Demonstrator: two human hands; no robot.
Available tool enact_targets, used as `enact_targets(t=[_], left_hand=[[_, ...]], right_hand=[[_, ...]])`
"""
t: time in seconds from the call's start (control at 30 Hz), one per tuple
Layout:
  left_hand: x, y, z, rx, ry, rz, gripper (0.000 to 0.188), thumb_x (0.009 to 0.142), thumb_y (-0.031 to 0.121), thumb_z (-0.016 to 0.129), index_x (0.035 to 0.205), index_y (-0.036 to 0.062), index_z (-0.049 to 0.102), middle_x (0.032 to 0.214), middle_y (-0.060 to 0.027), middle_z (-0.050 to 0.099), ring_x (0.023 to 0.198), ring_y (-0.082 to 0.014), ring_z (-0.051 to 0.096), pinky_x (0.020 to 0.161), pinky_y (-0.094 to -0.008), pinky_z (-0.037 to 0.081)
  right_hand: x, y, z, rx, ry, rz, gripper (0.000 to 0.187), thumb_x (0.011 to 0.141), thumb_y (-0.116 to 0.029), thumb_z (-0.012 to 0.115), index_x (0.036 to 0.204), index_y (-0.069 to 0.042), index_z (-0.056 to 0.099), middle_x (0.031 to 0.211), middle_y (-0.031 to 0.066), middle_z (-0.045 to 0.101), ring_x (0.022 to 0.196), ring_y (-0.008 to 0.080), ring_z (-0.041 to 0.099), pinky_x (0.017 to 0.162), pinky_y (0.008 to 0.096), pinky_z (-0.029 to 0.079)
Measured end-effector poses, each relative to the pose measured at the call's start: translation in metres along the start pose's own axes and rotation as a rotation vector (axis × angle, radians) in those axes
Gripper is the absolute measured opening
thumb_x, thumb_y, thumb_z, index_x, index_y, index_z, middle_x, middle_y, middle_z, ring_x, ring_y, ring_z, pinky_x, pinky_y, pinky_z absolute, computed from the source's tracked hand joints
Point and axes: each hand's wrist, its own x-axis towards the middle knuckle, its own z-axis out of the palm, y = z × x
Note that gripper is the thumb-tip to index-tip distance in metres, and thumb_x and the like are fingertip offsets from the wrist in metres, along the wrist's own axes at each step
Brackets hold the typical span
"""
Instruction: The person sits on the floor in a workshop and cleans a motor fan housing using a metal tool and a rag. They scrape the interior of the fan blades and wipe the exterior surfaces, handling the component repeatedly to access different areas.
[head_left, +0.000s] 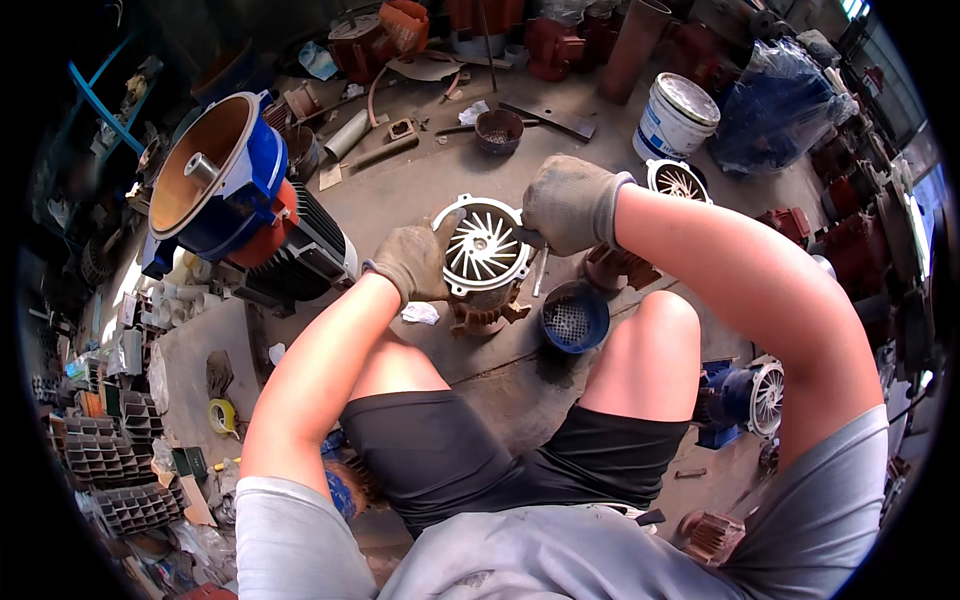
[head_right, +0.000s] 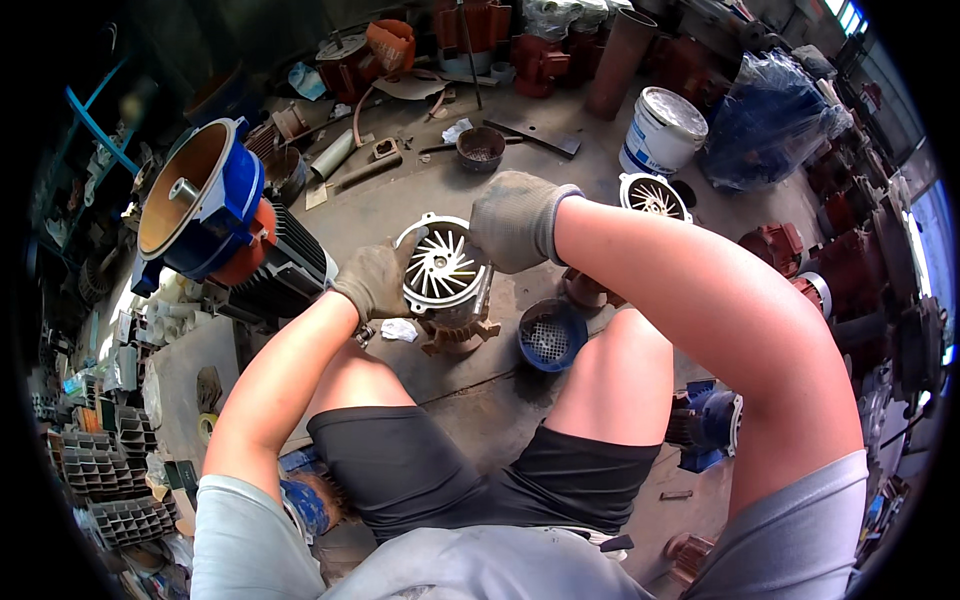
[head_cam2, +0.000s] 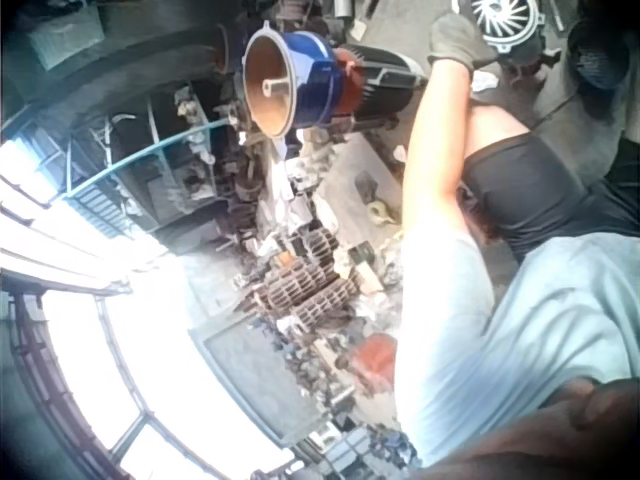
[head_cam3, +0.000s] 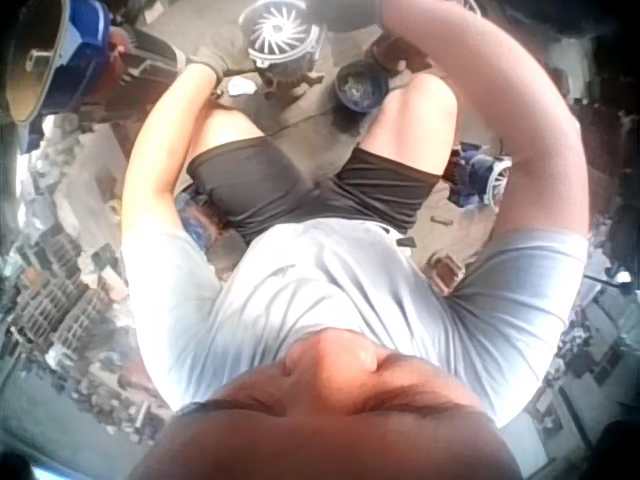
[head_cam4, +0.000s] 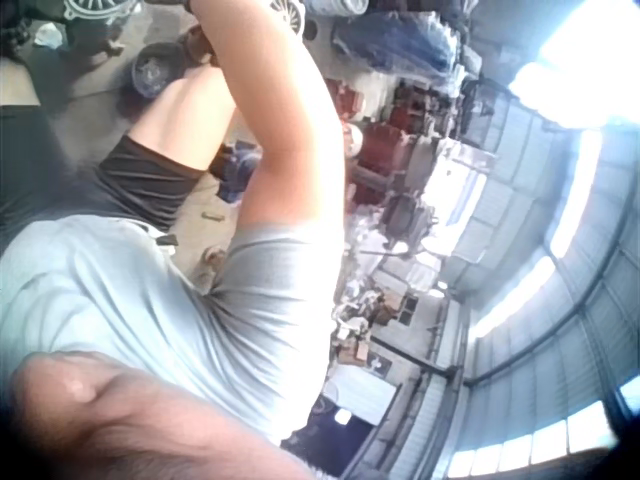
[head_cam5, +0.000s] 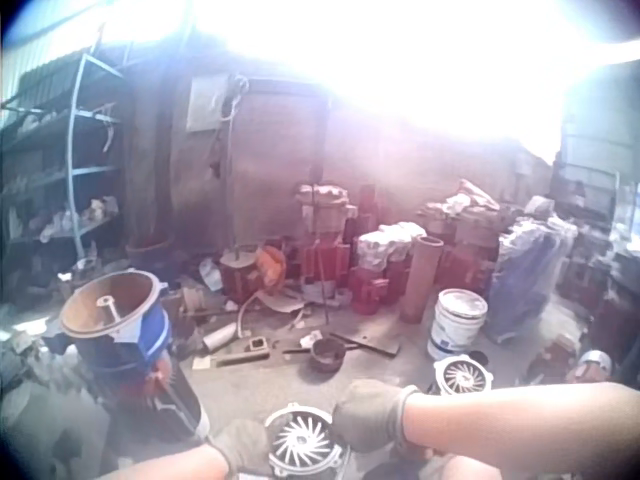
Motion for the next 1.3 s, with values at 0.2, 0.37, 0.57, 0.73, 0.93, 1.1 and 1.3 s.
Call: enact_targets(t=[0.2,0.37,0.57,0.73,0.93,1.1,1.3], left_hand=[[-0.003,0.007,0.014,-0.04,0.076,-0.047,0.118,0.081,0.05,0.083,0.173,-0.0035,0.032,0.127,-0.0323,0.075,0.112,-0.0426,0.08,0.1,-0.0468,0.065],[-0.011,0.016,0.021,-0.141,0.149,-0.104,0.112,0.084,0.046,0.08,0.172,-0.0026,0.032,0.127,-0.0332,0.075,0.116,-0.0428,0.079,0.103,-0.0482,0.063],[-0.014,0.026,0.007,-0.106,0.002,-0.178,0.114,0.086,0.043,0.077,0.179,0.0028,0.025,0.145,-0.0277,0.07,0.134,-0.0364,0.073,0.11,-0.0449,0.061],[-0.013,0.031,-0.003,-0.108,-0.013,-0.172,0.112,0.085,0.041,0.077,0.178,0.003,0.026,0.142,-0.03,0.069,0.131,-0.0386,0.074,0.109,-0.0459,0.062],[-0.007,0.014,0.02,-0.111,0.05,-0.146,0.113,0.086,0.044,0.08,0.177,0.0019,0.026,0.136,-0.0346,0.07,0.123,-0.0436,0.077,0.107,-0.0477,0.062],[-0.008,0.009,0.024,-0.148,0.029,-0.166,0.113,0.088,0.047,0.079,0.174,-0.0024,0.026,0.133,-0.0368,0.07,0.121,-0.0458,0.077,0.105,-0.0492,0.062],[-0.001,0.042,0.028,-0.236,0.141,-0.135,0.115,0.089,0.053,0.081,0.171,-0.0056,0.027,0.131,-0.0346,0.072,0.12,-0.0453,0.077,0.103,-0.0502,0.063]], right_hand=[[-0.001,-0.008,-0.024,-0.007,-0.141,0.139,0.032,0.099,-0.03,0.068,0.101,-0.005,0.088,0.105,0.0212,0.083,0.099,0.0403,0.081,0.091,0.0487,0.063],[-0.006,-0.017,-0.022,0.111,-0.119,0.397,0.034,0.099,-0.03,0.068,0.108,-0.004,0.089,0.113,0.0221,0.084,0.107,0.0405,0.08,0.097,0.0478,0.063],[-0.008,-0.021,-0.016,0.207,-0.113,0.611,0.038,0.101,-0.031,0.066,0.118,-0.005,0.087,0.124,0.0204,0.083,0.118,0.0368,0.079,0.102,0.0463,0.063],[-0.011,-0.017,-0.013,0.179,-0.086,0.601,0.036,0.102,-0.033,0.065,0.112,-0.007,0.088,0.117,0.0198,0.083,0.112,0.0389,0.079,0.099,0.0481,0.063],[-0.005,0.001,-0.033,0.038,-0.228,0.304,0.04,0.104,-0.041,0.065,0.109,-0.009,0.088,0.11,0.0186,0.084,0.108,0.0416,0.078,0.1,0.052,0.06],[0.007,-0.006,-0.088,-0.113,-0.2,0.271,0.028,0.101,-0.031,0.071,0.106,-0.009,0.089,0.109,0.0155,0.085,0.1,0.0383,0.081,0.09,0.049,0.065],[-0.001,-0.083,-0.114,-0.083,-0.117,0.149,0.025,0.098,-0.028,0.072,0.101,-0.009,0.088,0.102,0.0154,0.083,0.095,0.0364,0.081,0.086,0.0474,0.064]])
